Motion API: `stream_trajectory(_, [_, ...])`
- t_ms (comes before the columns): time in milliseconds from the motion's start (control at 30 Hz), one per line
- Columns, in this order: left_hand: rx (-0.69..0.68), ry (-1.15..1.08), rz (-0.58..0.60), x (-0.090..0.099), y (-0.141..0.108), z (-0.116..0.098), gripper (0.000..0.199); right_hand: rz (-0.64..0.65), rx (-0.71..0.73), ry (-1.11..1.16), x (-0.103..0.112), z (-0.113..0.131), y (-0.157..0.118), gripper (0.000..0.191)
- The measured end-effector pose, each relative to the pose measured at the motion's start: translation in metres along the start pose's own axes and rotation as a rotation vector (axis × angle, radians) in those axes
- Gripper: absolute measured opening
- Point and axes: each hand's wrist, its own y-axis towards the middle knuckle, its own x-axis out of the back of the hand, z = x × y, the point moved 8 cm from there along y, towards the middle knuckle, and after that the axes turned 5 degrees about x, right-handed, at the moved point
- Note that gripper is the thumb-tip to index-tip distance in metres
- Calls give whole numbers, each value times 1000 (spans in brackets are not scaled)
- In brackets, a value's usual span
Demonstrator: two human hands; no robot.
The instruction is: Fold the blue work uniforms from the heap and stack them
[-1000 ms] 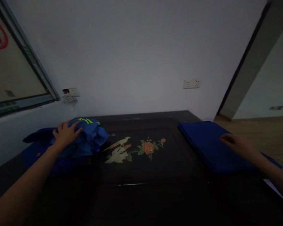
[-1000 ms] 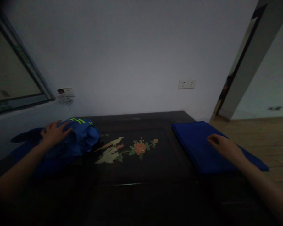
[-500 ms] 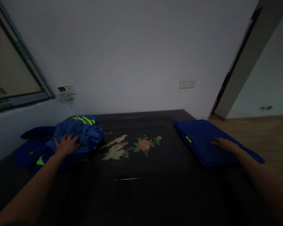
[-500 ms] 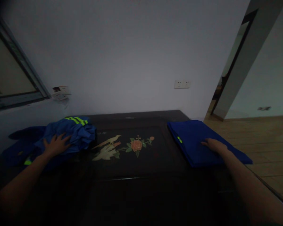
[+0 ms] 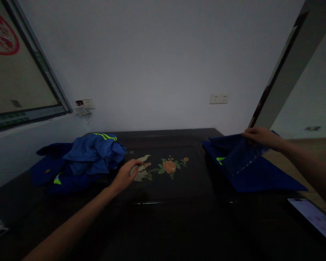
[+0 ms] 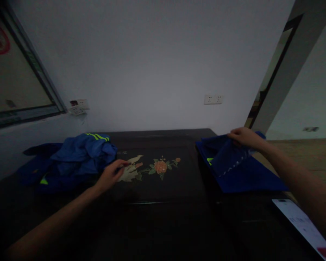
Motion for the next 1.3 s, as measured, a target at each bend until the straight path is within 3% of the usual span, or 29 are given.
stream_trajectory(67, [-155,-157,237,-56,-15,-59,30,-34,3,70,8,54,-4,32])
stream_trajectory(133, [-243,-301,362,-96,-27,-110,31,-117,40,245,16,108,-10,29])
stream_trajectory(200, [-244,-431,351,-115,-23,-146,37,-176,132,493,21,162,-18,27])
stream_trajectory(300, [-159,-547,129,-111,10,-168,70,-201,306,734,27,232,-36,30])
stream_trajectory(400, [-70,-584,-185,-82,43,-157,92,-184,459,895,30,281,-60,30])
stream_trajectory(467, [-20,-566,-334,-61,54,-138,84,-174,526,962,31,300,-76,31])
stream_trajectory(533, [14,-512,-393,-45,55,-117,66,-182,595,966,32,311,-88,32])
stream_trajectory(633, [-26,-421,-356,-26,44,-93,51,-258,662,806,37,308,-91,35])
stream_trajectory(733, [-146,-345,-271,-7,25,-85,53,-325,585,517,34,281,-75,42])
stream_trajectory(867, [-190,-220,-162,19,14,-83,54,-241,528,293,12,244,-53,37])
stream_trajectory(1033, [-148,42,51,49,43,-84,47,-43,445,83,-13,235,-47,27])
stream_trajectory(1100, [-145,106,78,77,60,-95,47,10,395,20,-6,245,-48,31])
stream_trajectory(1167, [-135,160,-56,123,75,-114,55,-62,383,44,19,263,-51,32])
stream_trajectory(1200, [-133,186,-191,150,78,-127,60,-167,417,101,39,274,-54,31])
stream_trajectory(1267, [-129,173,-559,202,70,-151,62,-504,576,292,81,296,-72,31])
stream_trajectory(1300, [-123,108,-704,217,63,-158,62,-635,672,383,93,303,-83,32])
